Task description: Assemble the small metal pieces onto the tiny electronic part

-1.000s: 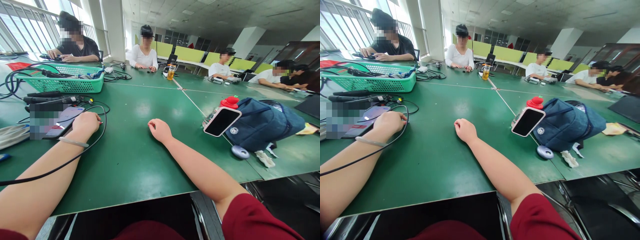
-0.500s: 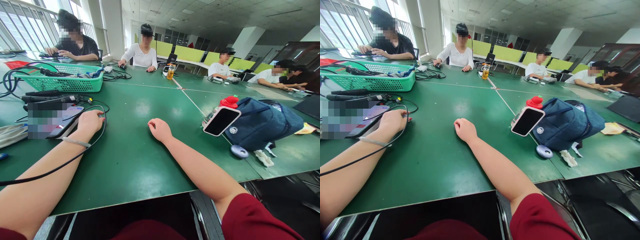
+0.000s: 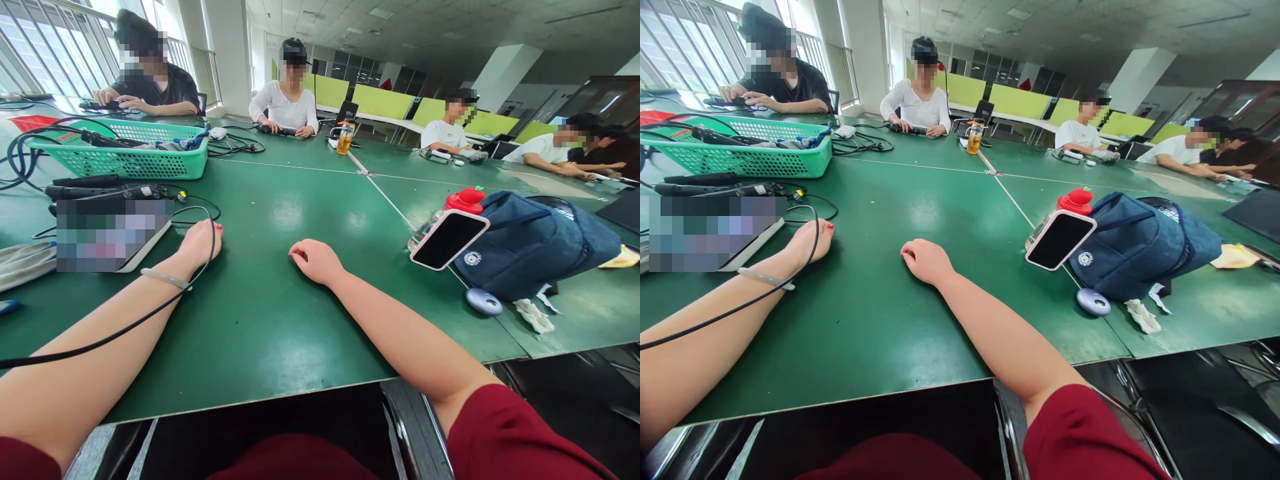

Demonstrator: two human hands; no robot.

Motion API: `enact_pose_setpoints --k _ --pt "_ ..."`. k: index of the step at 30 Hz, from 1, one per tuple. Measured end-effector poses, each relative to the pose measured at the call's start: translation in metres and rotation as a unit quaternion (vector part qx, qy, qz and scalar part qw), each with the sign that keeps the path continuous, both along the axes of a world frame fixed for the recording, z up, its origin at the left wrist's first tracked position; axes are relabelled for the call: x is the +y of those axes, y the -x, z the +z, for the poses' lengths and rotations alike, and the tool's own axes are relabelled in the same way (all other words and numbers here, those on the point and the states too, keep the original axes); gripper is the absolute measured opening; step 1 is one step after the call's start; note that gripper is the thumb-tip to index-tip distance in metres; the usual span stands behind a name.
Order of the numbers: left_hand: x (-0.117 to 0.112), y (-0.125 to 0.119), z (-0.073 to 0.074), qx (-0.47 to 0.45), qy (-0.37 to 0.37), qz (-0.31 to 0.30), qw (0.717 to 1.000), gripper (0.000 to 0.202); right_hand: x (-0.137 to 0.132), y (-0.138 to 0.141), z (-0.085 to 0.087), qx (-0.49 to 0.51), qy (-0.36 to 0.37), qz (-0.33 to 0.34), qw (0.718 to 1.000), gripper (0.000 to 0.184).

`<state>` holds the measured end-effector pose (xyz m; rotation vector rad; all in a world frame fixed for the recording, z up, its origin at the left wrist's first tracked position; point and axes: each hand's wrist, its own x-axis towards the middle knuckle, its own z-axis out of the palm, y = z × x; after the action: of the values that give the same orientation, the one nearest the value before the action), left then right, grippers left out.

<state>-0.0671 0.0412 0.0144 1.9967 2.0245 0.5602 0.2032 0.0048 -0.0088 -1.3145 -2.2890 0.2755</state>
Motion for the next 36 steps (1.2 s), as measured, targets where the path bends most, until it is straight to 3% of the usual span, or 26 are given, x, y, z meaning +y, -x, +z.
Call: enact_pose_setpoints --k 3,7,9,11,15,17,21,23,27,33,36 --pt "-0.006 -0.022 -0.008 -0.008 -0.011 -0.038 0.999 0.026 -0.002 0.004 0.000 -0.010 0.003 0.032 0.999 0.017" --pt "-0.028 -0.060 -0.009 -0.116 -0.009 -0.250 0.961 0.029 -0.001 0.006 -0.002 -0.012 -0.012 0.063 0.998 0.016" --pt "-0.037 -0.072 -0.005 -0.127 -0.019 -0.307 0.943 0.030 0.000 0.005 -0.003 -0.011 -0.016 0.065 0.998 0.017" --pt "-0.041 -0.076 -0.002 -0.134 -0.027 -0.311 0.941 0.030 0.001 0.004 -0.004 -0.005 -0.016 0.062 0.998 0.018" --pt "-0.039 -0.071 0.000 -0.227 0.022 -0.227 0.947 0.027 0.003 0.003 -0.004 0.019 -0.007 0.048 0.999 0.020" --pt "-0.041 -0.070 0.000 -0.336 0.074 -0.204 0.916 0.027 0.004 0.002 -0.003 0.043 -0.004 0.020 0.999 0.020" --pt "-0.049 -0.076 0.003 -0.513 0.139 -0.229 0.816 0.026 0.005 0.000 -0.002 0.055 0.019 -0.043 0.997 0.024" --pt "-0.051 -0.078 0.004 -0.532 0.136 -0.229 0.804 0.025 0.004 0.001 -0.001 0.041 0.029 -0.037 0.998 0.024" --pt "-0.044 -0.075 0.000 -0.511 0.102 -0.207 0.828 0.026 -0.005 0.008 0.000 0.020 0.023 0.056 0.998 0.016" --pt "-0.034 -0.069 -0.007 -0.325 0.030 -0.146 0.934 0.036 -0.014 0.015 0.000 -0.004 -0.037 0.109 0.993 0.024" --pt "-0.033 -0.068 -0.007 -0.266 0.020 -0.111 0.957 0.036 -0.012 0.015 -0.002 -0.016 -0.049 0.137 0.989 0.027"
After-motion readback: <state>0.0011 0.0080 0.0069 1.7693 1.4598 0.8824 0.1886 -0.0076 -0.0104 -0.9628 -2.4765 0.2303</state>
